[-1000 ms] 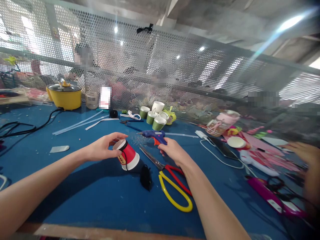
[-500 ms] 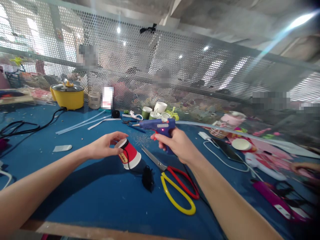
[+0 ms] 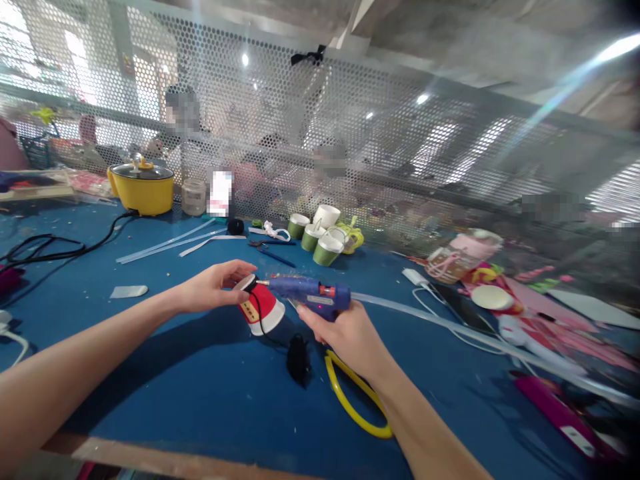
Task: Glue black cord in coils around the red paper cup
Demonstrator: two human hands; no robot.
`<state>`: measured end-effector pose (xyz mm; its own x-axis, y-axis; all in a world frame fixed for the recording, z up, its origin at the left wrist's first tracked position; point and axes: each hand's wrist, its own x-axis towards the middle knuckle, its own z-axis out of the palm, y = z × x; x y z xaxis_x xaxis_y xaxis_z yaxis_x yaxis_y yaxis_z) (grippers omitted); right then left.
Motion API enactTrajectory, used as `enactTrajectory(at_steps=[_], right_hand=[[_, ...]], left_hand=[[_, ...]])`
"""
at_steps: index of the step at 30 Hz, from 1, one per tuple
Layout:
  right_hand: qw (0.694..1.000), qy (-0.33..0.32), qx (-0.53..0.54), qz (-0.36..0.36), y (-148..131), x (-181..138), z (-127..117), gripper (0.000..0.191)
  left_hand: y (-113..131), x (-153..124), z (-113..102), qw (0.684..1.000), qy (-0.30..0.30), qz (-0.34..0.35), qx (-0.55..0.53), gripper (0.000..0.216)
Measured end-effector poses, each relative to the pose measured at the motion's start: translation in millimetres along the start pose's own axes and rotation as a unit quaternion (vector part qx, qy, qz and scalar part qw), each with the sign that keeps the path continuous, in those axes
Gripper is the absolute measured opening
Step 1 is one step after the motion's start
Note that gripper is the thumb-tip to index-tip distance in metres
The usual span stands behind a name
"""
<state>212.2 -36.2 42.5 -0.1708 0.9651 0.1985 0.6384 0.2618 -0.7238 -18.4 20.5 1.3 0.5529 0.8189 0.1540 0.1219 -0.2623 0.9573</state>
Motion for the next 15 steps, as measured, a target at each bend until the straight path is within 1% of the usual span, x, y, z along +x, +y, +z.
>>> enactTrajectory(at_steps=[7, 15], right_hand=[[0.996, 0.002, -0.081, -0.029, 1.9, -2.9, 2.2, 0.024], [0.988, 0.017, -0.129, -0.083, 3.0, -1.0, 3.9, 0.015]], left_hand=[[0.5, 0.5, 0.1, 1.0, 0.002, -0.007, 0.001, 0.043], [1.9, 0.9, 1.1, 1.0, 0.002, -0.013, 0.002, 0.045]])
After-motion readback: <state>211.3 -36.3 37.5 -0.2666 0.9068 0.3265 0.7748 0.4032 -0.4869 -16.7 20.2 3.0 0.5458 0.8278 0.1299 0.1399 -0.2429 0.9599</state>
